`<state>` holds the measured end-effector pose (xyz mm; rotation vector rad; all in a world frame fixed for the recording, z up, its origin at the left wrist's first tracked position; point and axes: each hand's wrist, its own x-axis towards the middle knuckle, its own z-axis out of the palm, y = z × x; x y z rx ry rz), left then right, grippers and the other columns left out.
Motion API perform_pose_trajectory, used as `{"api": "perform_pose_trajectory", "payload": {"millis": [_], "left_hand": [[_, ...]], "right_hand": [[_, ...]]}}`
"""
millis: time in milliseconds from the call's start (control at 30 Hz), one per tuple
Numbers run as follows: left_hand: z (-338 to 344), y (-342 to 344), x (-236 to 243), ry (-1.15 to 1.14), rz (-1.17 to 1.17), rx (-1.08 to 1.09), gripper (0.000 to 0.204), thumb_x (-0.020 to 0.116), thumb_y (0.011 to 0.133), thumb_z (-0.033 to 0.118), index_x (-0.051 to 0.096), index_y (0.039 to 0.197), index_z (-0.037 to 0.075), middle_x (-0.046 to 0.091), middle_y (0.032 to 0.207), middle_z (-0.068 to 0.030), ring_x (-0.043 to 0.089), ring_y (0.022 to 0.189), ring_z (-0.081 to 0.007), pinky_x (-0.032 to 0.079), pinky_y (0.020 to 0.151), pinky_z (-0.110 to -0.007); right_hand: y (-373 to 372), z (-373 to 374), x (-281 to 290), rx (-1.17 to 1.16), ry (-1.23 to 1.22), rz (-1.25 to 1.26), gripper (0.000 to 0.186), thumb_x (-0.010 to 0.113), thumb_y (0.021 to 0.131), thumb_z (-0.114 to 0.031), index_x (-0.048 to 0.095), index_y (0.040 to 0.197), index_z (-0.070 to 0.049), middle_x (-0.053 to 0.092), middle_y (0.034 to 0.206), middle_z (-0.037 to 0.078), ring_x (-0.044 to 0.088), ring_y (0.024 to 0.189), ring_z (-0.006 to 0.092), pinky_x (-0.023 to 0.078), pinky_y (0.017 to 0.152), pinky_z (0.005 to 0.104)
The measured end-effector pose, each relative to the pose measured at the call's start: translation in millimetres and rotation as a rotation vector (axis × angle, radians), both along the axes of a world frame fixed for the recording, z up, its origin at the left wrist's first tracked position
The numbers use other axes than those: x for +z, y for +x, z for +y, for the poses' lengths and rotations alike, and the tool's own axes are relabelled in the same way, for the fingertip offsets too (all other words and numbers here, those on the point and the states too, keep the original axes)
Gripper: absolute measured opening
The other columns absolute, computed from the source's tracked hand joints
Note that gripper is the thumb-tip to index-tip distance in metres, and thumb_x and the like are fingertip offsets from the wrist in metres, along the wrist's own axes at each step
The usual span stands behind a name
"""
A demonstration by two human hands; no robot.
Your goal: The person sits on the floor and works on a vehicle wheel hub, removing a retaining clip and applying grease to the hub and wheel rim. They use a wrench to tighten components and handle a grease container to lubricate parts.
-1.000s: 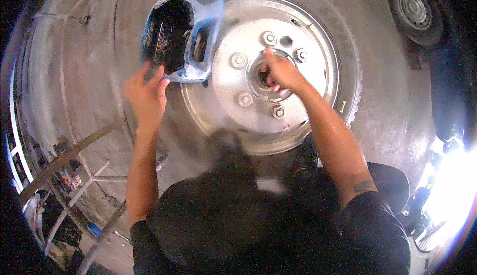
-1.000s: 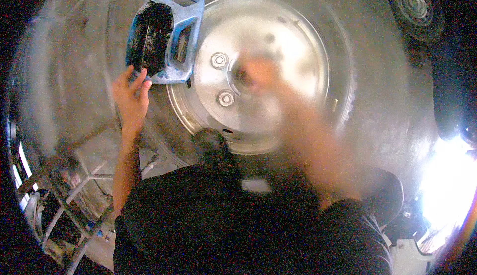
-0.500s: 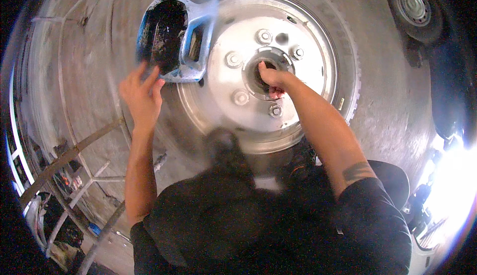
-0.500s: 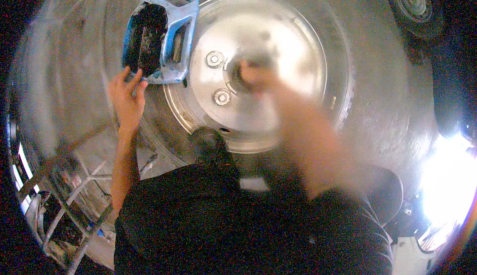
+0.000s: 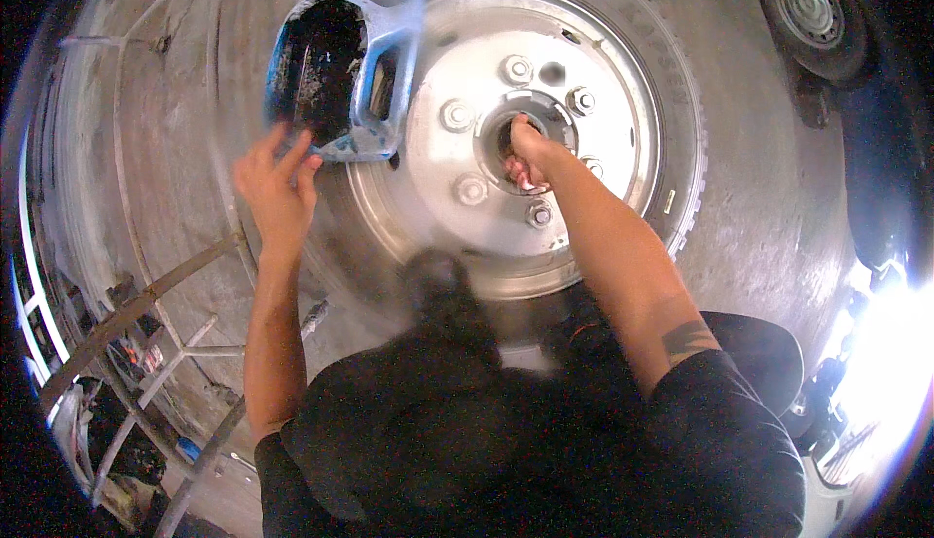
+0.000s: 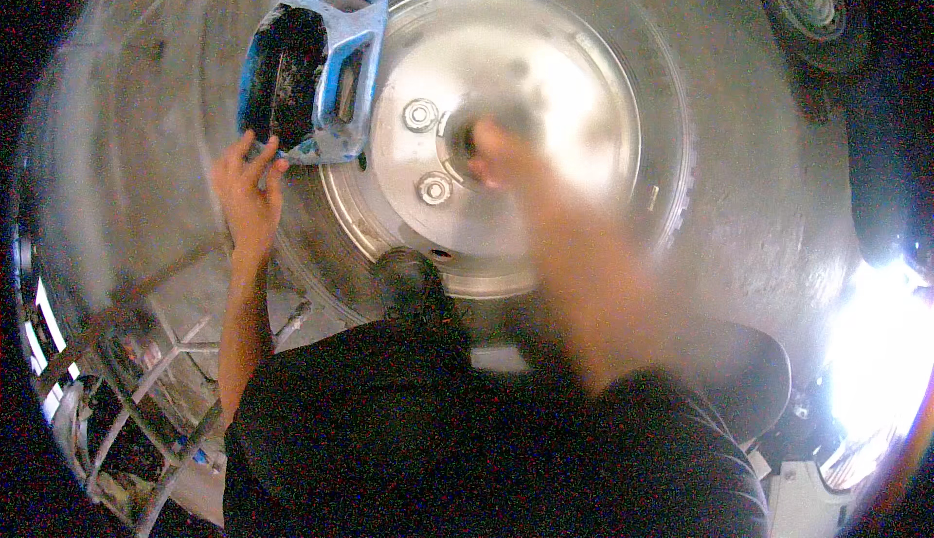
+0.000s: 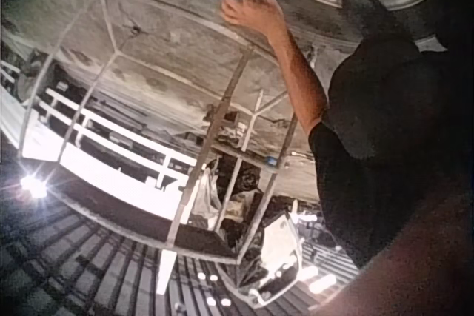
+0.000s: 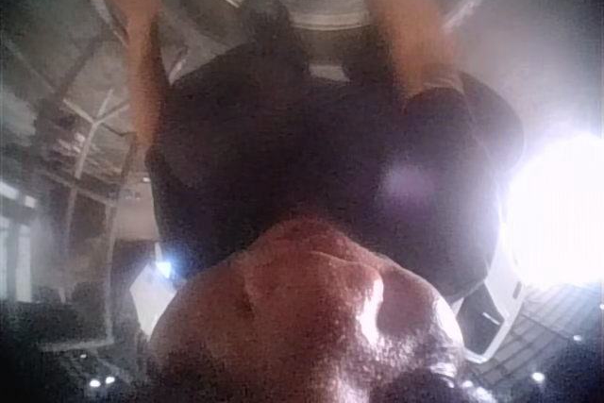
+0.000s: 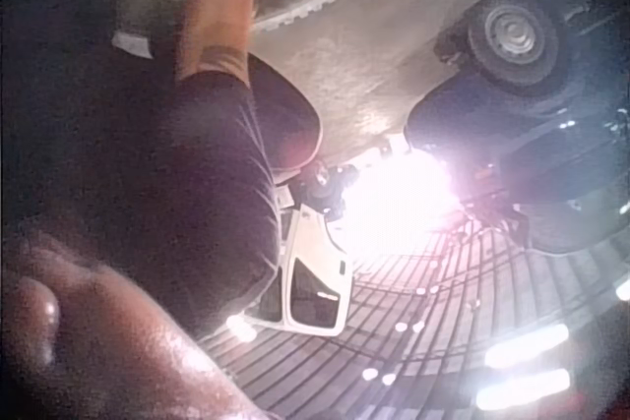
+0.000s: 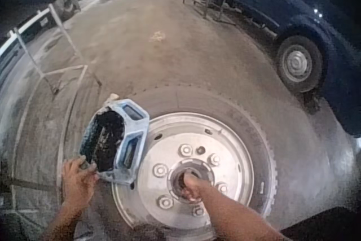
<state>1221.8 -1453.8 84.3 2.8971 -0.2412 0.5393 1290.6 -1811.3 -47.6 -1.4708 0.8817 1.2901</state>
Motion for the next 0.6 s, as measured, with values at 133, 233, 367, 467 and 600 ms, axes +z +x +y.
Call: {"api": "perform_pose_trajectory", "payload": {"millis": [133,233,367,467,600], "left_hand": [[2.3,-2.4,-2.3,-0.036,-0.019,-0.002,0.038,0.074,0.075,0.021,0.068,0.113,0.021,0.059,0.121,-0.0078,0.053,0.109,-0.0265,0.035,0.092,-0.044],[3.6,-1.5,-4.2,-0.024,-0.018,-0.003,0.038,0.074,0.075,0.019,0.069,0.113,0.022,0.059,0.122,-0.0076,0.053,0.109,-0.0267,0.035,0.092,-0.044],[2.0,0.4,-4.0,-0.006,-0.019,-0.001,0.039,0.074,0.075,0.020,0.069,0.113,0.023,0.058,0.122,-0.0075,0.053,0.109,-0.0273,0.036,0.091,-0.043],[3.7,0.0,-5.5,-0.010,-0.016,0.003,0.038,0.074,0.075,0.022,0.069,0.113,0.023,0.058,0.122,-0.0078,0.053,0.109,-0.0276,0.036,0.091,-0.043],[3.8,0.5,-5.8,-0.012,-0.016,-0.001,0.035,0.072,0.077,0.026,0.069,0.112,0.023,0.058,0.122,-0.0081,0.053,0.109,-0.0278,0.036,0.092,-0.043]], "right_hand": [[-3.9,11.6,11.3,-0.278,0.054,0.019,0.076,0.005,0.081,-0.081,0.034,0.073,-0.011,0.036,0.056,0.001,0.029,0.042,0.0101,0.023,0.035,0.0239],[3.5,21.2,31.5,-0.441,0.034,0.114,0.079,0.005,0.078,-0.085,0.034,0.074,-0.011,0.036,0.055,0.000,0.029,0.042,0.0099,0.024,0.036,0.0231],[7.1,20.9,25.1,-0.545,0.082,0.128,0.082,0.003,0.076,-0.086,0.037,0.074,-0.011,0.040,0.055,0.000,0.030,0.041,0.0100,0.024,0.035,0.0227],[7.1,22.8,13.5,-0.649,0.092,0.101,0.084,0.003,0.076,-0.085,0.040,0.073,-0.010,0.043,0.056,0.000,0.033,0.042,0.0105,0.025,0.035,0.0231],[4.6,21.4,3.5,-0.904,0.215,0.121,0.084,0.006,0.078,-0.085,0.044,0.071,-0.010,0.045,0.057,-0.001,0.037,0.043,0.0111,0.028,0.037,0.0239]]}}
